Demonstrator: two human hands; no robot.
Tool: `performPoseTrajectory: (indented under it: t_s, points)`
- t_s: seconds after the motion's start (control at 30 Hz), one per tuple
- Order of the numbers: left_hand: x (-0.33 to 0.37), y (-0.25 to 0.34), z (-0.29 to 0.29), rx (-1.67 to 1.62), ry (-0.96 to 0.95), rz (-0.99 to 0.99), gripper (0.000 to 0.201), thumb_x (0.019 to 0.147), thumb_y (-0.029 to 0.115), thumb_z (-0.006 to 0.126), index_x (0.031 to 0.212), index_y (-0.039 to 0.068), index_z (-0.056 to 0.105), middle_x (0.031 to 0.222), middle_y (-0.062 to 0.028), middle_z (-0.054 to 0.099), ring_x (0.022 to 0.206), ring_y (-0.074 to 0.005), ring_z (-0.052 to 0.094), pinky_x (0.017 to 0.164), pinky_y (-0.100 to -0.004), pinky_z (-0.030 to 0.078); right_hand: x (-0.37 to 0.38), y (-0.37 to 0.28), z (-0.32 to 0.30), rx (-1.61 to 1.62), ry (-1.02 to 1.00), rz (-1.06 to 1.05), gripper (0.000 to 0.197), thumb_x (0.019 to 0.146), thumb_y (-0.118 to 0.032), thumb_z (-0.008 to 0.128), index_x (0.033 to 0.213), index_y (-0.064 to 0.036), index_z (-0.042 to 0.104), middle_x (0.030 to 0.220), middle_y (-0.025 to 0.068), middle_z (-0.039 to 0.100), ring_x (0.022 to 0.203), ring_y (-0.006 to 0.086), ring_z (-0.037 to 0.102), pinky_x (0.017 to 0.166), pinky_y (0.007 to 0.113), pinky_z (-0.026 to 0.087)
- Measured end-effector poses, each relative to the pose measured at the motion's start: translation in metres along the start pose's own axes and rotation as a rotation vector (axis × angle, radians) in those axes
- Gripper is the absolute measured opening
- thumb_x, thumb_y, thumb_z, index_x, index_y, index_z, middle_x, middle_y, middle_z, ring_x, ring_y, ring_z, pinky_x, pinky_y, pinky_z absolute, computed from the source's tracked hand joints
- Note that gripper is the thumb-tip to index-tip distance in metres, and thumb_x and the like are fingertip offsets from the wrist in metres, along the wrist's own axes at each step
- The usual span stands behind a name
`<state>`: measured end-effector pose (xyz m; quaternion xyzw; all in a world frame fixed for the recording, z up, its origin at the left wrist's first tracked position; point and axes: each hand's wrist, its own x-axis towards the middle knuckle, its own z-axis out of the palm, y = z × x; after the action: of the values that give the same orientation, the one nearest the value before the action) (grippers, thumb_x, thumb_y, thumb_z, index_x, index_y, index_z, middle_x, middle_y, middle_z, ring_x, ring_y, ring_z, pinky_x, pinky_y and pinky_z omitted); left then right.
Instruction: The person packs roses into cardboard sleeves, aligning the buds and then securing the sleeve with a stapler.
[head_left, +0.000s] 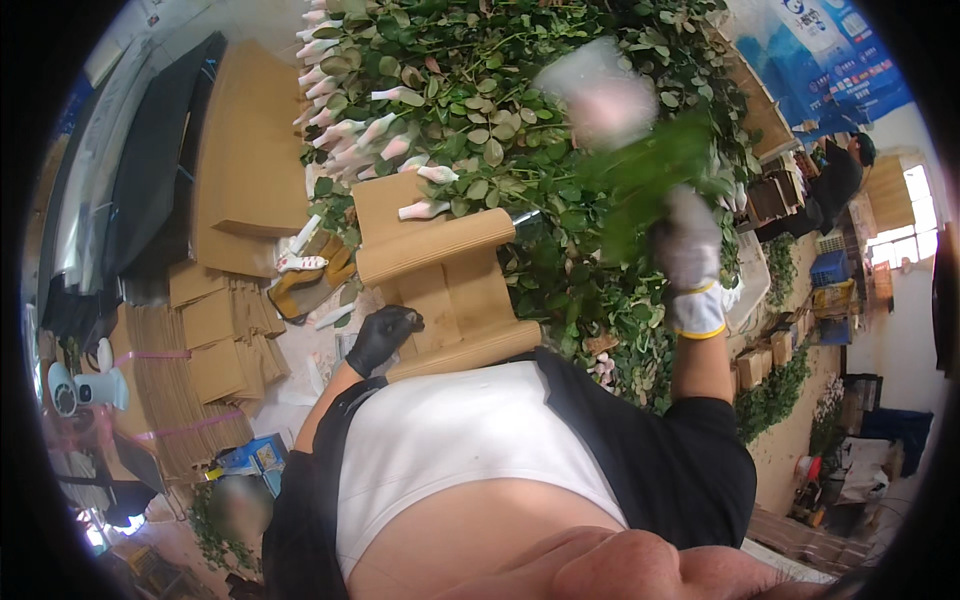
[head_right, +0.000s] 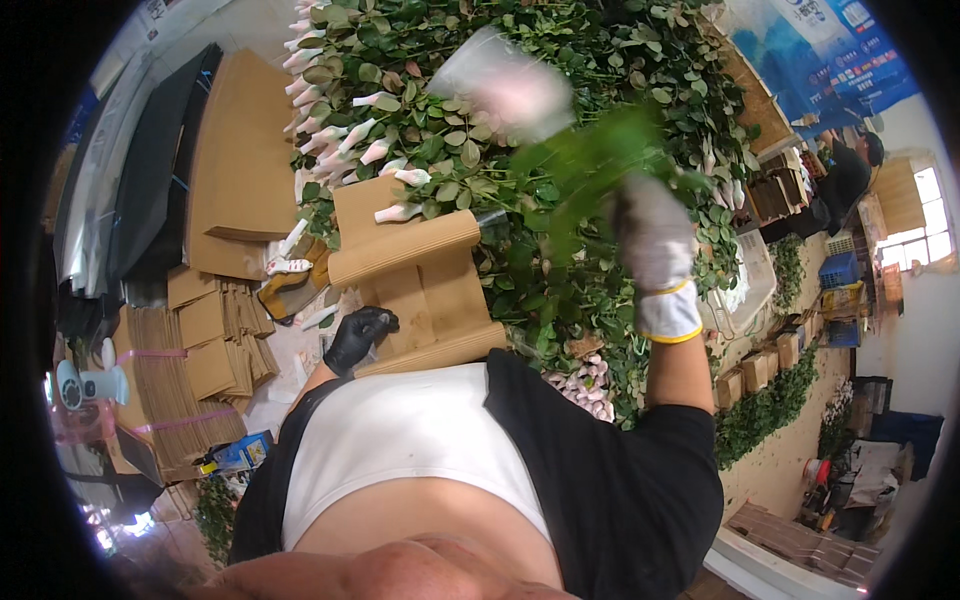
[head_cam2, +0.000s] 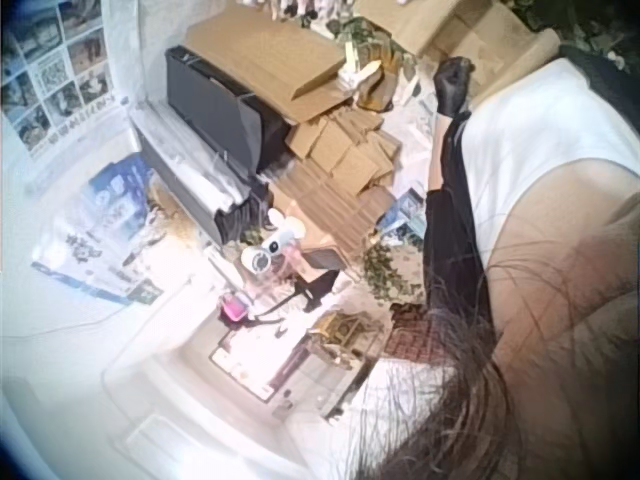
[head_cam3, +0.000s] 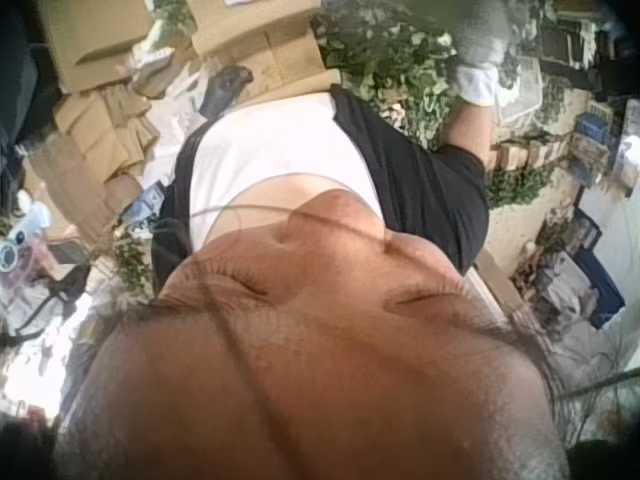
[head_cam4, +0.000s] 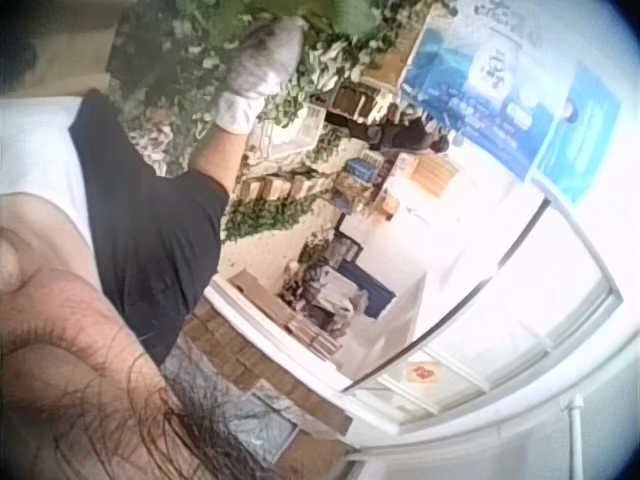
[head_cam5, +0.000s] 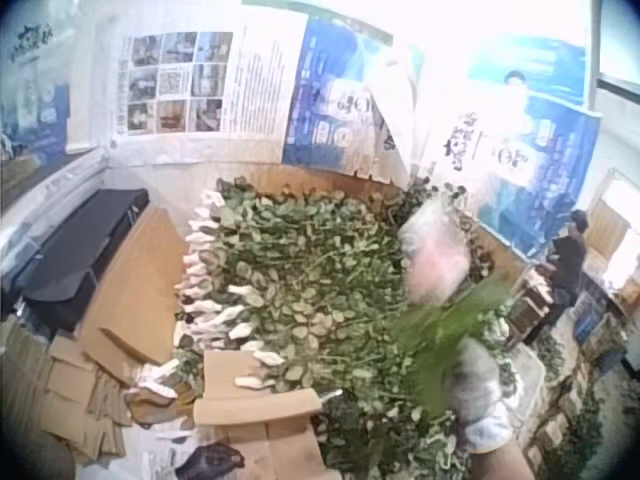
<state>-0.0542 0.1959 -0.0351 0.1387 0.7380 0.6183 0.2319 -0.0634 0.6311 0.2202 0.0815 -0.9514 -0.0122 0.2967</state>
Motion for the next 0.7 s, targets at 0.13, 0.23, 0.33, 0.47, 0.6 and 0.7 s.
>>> performPoseTrajectory:
  t_s: [0.13,0.23,0.33,0.47,0.6,0.7]
  points:
    - [0.009,-0.017,-0.022,-0.416,-0.014,-0.021,0.064,0.106,0.049,0.029,0.122,-0.004,0.061,0.120,-0.0178,0.066,0.112,-0.0287,0.064,0.101,-0.0388,0.048,-0.026,-0.058,0.005,0.012,-0.269,-0.393,0.017,0.080,-0.016,0.063,0.096,-0.0158,0.067,0.085,0.0018,0.065,0.067,0.0168,0.062,0.051,0.032,0.047]
    - [0.013,-0.002,-0.032,-0.494,-0.231,-0.177,0.075,0.103,0.058,0.029,0.125,-0.008,0.056,0.114,-0.0215,0.068,0.101,-0.0283,0.068,0.093,-0.0369,0.053,-0.061,-0.093,0.053,0.070,-0.920,-0.109,0.015,0.091,-0.012,0.056,0.100,-0.0084,0.068,0.094,0.0080,0.070,0.082,0.0266,0.070,0.065,0.039,0.056]
    - [-0.003,-0.012,-0.022,-0.039,-0.196,-0.237,0.041,0.100,0.031,0.055,0.116,-0.004,0.067,0.102,-0.0126,0.072,0.089,-0.0180,0.068,0.083,-0.0309,0.054,-0.079,-0.066,0.103,0.450,-1.070,-0.018,0.025,0.094,-0.016,0.053,0.114,-0.0136,0.067,0.093,0.0096,0.070,0.080,0.0301,0.069,0.066,0.040,0.056]
    - [-0.003,0.034,-0.002,0.301,-0.256,-0.129,0.036,0.087,0.019,0.074,0.120,0.005,0.069,0.103,-0.0110,0.072,0.089,-0.0164,0.068,0.080,-0.0292,0.054,-0.024,-0.072,0.081,0.381,-0.435,0.232,0.035,0.095,-0.019,0.053,0.129,-0.0099,0.055,0.094,0.0155,0.070,0.077,0.0315,0.068,0.063,0.042,0.054]
    - [0.007,0.037,0.010,0.514,-0.267,0.175,0.038,0.085,0.018,0.074,0.122,0.014,0.068,0.100,-0.0120,0.070,0.089,-0.0296,0.068,0.082,-0.0362,0.052,-0.018,-0.058,0.166,0.298,-0.909,0.124,0.032,0.093,-0.019,0.055,0.121,-0.0053,0.060,0.101,0.0220,0.069,0.087,0.0403,0.066,0.080,0.047,0.052]
    - [0.000,0.038,0.001,0.460,-0.207,0.225,0.036,0.082,0.014,0.076,0.117,0.010,0.069,0.110,-0.0138,0.065,0.097,-0.0332,0.065,0.082,-0.0382,0.051,0.003,-0.062,0.100,0.477,-0.491,0.319,0.031,0.089,-0.012,0.059,0.120,-0.0084,0.064,0.105,0.0201,0.069,0.089,0.0380,0.067,0.076,0.041,0.056]
